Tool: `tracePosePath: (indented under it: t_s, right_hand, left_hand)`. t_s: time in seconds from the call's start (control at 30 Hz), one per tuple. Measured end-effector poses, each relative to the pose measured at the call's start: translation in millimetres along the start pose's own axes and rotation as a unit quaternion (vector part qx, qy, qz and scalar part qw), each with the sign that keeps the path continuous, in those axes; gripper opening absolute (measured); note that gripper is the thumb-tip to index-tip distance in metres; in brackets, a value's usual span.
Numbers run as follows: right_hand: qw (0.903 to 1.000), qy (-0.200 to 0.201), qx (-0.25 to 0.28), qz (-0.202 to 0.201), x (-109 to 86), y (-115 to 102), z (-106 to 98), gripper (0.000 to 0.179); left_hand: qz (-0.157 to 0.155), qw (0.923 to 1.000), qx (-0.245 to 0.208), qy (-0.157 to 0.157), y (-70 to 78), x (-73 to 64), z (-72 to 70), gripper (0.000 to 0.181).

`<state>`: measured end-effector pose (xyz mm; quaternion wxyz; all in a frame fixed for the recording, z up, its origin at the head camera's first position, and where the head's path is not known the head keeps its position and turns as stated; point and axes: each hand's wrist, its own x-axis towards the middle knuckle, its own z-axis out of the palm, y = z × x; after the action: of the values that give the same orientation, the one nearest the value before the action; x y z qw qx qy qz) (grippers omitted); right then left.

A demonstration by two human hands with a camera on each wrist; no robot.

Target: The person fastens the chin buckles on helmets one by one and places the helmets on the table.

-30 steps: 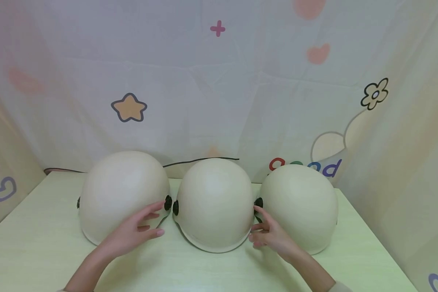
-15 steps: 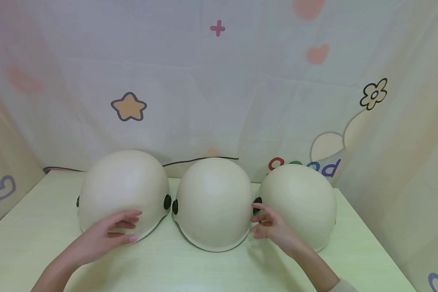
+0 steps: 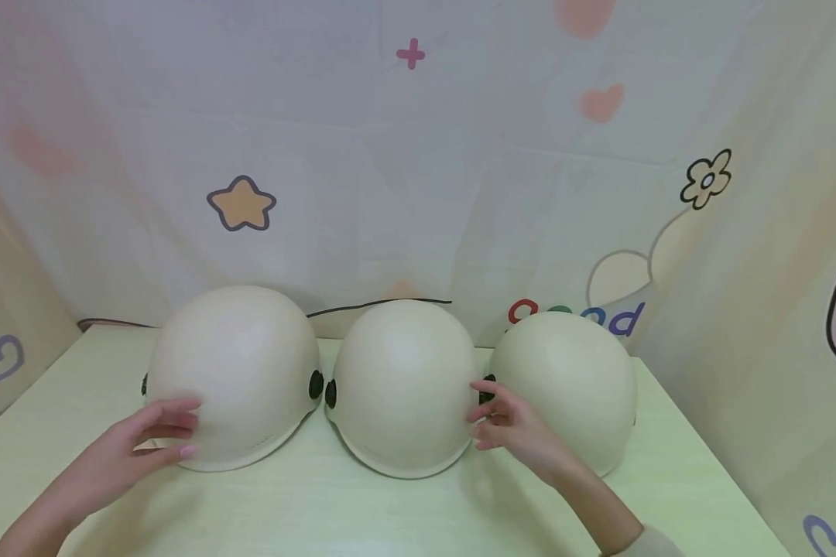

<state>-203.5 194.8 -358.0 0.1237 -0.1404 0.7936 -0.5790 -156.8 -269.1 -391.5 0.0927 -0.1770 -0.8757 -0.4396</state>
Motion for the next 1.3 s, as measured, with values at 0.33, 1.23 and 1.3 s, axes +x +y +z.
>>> tracePosePath:
  t_s: [0.33, 1.23, 1.3]
  right_hand:
    - [0.9983, -0.047, 0.008, -0.033, 7.5, -21, 19, 0.049]
    - [0.9843, -0.16, 0.057, -0.047, 47.6, -34, 108, 0.034]
    - [0.9851, -0.156, 0.062, -0.039, 49.4, -31, 114, 0.033]
  left_hand:
    - [-0.062, 0.9975, 0.031, 0.011, -21.4, -10.5, -19.7, 0.055]
    - [-0.119, 0.9885, -0.076, -0.055, -60.3, -20.1, -22.9, 0.065]
    - [-0.117, 0.9881, -0.081, -0.058, -62.1, -19.8, -22.8, 0.066]
